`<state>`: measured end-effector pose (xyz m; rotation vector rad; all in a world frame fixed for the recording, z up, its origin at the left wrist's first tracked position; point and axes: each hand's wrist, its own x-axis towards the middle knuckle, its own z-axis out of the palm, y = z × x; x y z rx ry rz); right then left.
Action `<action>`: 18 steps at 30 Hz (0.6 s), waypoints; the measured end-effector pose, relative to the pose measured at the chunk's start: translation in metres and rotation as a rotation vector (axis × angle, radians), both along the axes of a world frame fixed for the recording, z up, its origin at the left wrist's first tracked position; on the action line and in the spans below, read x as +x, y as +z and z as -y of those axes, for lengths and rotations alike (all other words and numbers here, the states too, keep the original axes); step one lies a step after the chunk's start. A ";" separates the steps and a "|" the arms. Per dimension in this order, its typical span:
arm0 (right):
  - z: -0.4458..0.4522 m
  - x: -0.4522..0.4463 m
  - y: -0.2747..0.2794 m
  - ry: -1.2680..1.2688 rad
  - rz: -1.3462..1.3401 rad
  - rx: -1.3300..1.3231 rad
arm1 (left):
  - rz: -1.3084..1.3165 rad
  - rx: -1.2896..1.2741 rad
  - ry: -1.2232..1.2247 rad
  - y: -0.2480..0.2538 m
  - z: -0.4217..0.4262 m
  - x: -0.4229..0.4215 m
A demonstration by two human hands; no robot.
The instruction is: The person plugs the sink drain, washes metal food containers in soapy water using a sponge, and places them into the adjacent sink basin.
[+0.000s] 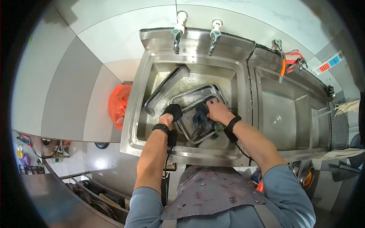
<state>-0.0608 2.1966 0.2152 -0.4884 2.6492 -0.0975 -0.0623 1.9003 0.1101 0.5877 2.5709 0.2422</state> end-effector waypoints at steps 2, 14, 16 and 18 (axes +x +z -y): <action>-0.001 -0.011 -0.014 -0.111 -0.130 -0.009 | 0.037 -0.005 0.019 -0.005 -0.002 -0.002; 0.073 -0.005 -0.038 -0.100 -0.170 -0.454 | -0.061 0.204 0.188 -0.024 -0.016 -0.014; 0.073 0.006 -0.048 -0.027 -0.163 -0.524 | 0.053 0.204 0.340 -0.025 -0.009 -0.016; 0.063 0.011 -0.047 0.021 -0.119 -0.540 | -0.086 0.256 0.296 -0.051 0.013 -0.014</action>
